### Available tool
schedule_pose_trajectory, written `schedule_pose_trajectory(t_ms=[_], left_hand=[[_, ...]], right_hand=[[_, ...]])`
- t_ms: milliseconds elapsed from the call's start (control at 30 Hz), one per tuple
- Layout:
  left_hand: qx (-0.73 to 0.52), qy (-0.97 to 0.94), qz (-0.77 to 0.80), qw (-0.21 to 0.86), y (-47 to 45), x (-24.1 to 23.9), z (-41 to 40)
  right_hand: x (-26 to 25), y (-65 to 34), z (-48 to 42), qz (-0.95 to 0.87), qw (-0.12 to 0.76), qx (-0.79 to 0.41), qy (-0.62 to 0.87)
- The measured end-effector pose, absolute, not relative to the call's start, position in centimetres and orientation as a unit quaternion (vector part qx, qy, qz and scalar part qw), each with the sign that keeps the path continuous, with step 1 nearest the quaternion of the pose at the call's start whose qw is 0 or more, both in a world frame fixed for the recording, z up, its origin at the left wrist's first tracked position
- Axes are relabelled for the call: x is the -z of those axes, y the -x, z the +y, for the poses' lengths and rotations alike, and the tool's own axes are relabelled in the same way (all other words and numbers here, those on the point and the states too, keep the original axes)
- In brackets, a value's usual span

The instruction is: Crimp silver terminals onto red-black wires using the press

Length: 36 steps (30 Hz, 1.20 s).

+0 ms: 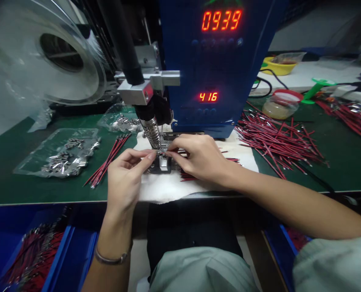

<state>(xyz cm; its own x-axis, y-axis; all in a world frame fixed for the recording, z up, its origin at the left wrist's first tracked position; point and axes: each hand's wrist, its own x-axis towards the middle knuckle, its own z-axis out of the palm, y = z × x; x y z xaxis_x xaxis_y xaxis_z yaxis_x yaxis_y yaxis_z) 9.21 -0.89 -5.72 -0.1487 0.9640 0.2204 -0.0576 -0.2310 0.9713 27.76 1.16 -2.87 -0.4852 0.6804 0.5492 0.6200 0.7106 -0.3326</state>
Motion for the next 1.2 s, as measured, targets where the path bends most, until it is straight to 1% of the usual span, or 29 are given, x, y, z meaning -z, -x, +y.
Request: schedule_pose_trajectory(t_ms=[167, 300, 433, 467, 533, 600, 667, 767, 833, 933, 1033, 1200], left_hand=[[-0.611, -0.492, 0.468, 0.407, -9.3, 5.6, -1.2], [-0.561, -0.530, 0.526, 0.357, -8.1, 4.5, -1.3], [-0.543, -0.580, 0.558, 0.241, -5.0, 2.2, 1.7], [-0.534, -0.592, 0.571, 0.197, -4.2, 1.5, 3.0], [-0.491, -0.623, 0.600, 0.108, -2.8, 0.4, 6.0], [-0.432, -0.648, 0.625, 0.049, -1.9, -0.4, 8.7], [-0.375, -0.667, 0.643, 0.035, -1.6, -0.8, 10.9], [-0.308, -0.681, 0.663, 0.040, -1.6, -0.9, 12.7], [-0.275, -0.688, 0.670, 0.043, -1.5, -0.8, 13.2], [-0.225, -0.703, 0.673, 0.040, -1.3, -0.6, 13.7], [-0.155, -0.726, 0.669, 0.017, -1.2, -0.7, 14.0], [-0.060, -0.759, 0.649, -0.005, -1.4, -1.3, 14.3]], right_hand=[[2.5, -28.2, 1.3, -0.878, 0.333, -0.037, 0.342], [1.6, -28.9, 1.4, -0.892, 0.330, -0.052, 0.306], [1.0, -29.7, 1.6, -0.913, 0.298, -0.066, 0.269], [1.0, -29.9, 1.7, -0.919, 0.288, -0.068, 0.261], [0.9, -30.3, 1.9, -0.929, 0.267, -0.070, 0.245], [0.6, -30.6, 1.9, -0.937, 0.247, -0.071, 0.236], [-0.1, -30.8, 1.8, -0.944, 0.215, -0.076, 0.239], [-1.7, -31.1, 1.1, -0.949, 0.146, -0.098, 0.262], [-2.4, -31.6, 0.4, -0.943, 0.125, -0.114, 0.286], [-2.5, -32.7, -1.0, -0.926, 0.142, -0.130, 0.324], [-1.5, -34.1, -2.5, -0.901, 0.176, -0.136, 0.373], [0.2, -35.6, -4.4, -0.847, 0.221, -0.110, 0.471]])
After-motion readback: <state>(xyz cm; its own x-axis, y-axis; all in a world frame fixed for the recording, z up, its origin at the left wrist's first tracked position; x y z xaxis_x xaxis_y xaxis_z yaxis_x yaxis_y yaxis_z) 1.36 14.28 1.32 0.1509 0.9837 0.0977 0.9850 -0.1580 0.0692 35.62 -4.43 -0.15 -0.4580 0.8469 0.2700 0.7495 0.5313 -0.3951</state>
